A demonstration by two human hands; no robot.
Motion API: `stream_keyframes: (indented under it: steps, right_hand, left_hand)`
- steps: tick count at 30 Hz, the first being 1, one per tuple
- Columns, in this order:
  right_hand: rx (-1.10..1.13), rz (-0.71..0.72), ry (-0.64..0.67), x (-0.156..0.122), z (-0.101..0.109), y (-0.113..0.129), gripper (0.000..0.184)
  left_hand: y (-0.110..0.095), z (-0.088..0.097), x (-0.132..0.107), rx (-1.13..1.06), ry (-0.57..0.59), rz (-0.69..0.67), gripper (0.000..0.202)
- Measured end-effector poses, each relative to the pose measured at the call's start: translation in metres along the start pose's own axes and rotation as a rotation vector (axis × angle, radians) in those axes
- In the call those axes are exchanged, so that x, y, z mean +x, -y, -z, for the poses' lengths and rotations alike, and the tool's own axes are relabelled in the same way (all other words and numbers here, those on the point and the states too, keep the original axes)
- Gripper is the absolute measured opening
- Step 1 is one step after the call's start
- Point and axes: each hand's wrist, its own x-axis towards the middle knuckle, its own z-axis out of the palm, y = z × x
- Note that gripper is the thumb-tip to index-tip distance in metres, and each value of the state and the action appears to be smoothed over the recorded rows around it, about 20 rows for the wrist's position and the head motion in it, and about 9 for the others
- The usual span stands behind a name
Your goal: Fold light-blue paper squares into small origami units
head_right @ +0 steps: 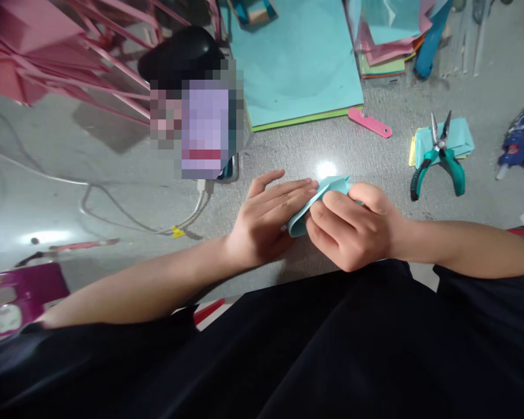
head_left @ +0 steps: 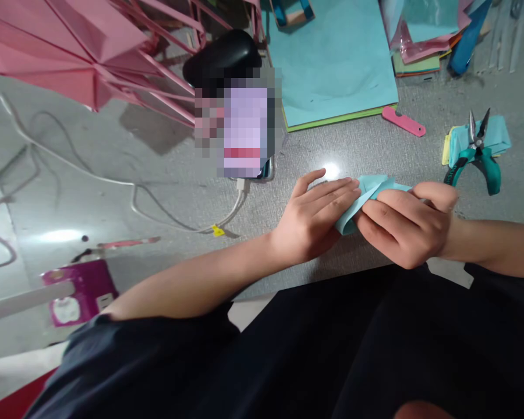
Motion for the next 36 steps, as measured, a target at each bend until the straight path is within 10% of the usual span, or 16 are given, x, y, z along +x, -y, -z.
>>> stream_keyframes:
  steps: [6,12,36]
  right_hand:
    - [0.144,-0.028,0.032,-0.001,0.001,-0.007,0.024]
    - [0.352,-0.36,-0.099,-0.007,-0.009,-0.008,0.015]
    - [0.548,-0.183,0.118,-0.018,-0.012,-0.026,0.022]
  left_hand:
    - [0.004,-0.002,-0.001,0.006,0.008,-0.022,0.054]
    - [0.007,0.0,-0.001,0.008,0.01,-0.044,0.059]
    - [0.01,-0.001,-0.001,-0.094,0.018,-0.092,0.048]
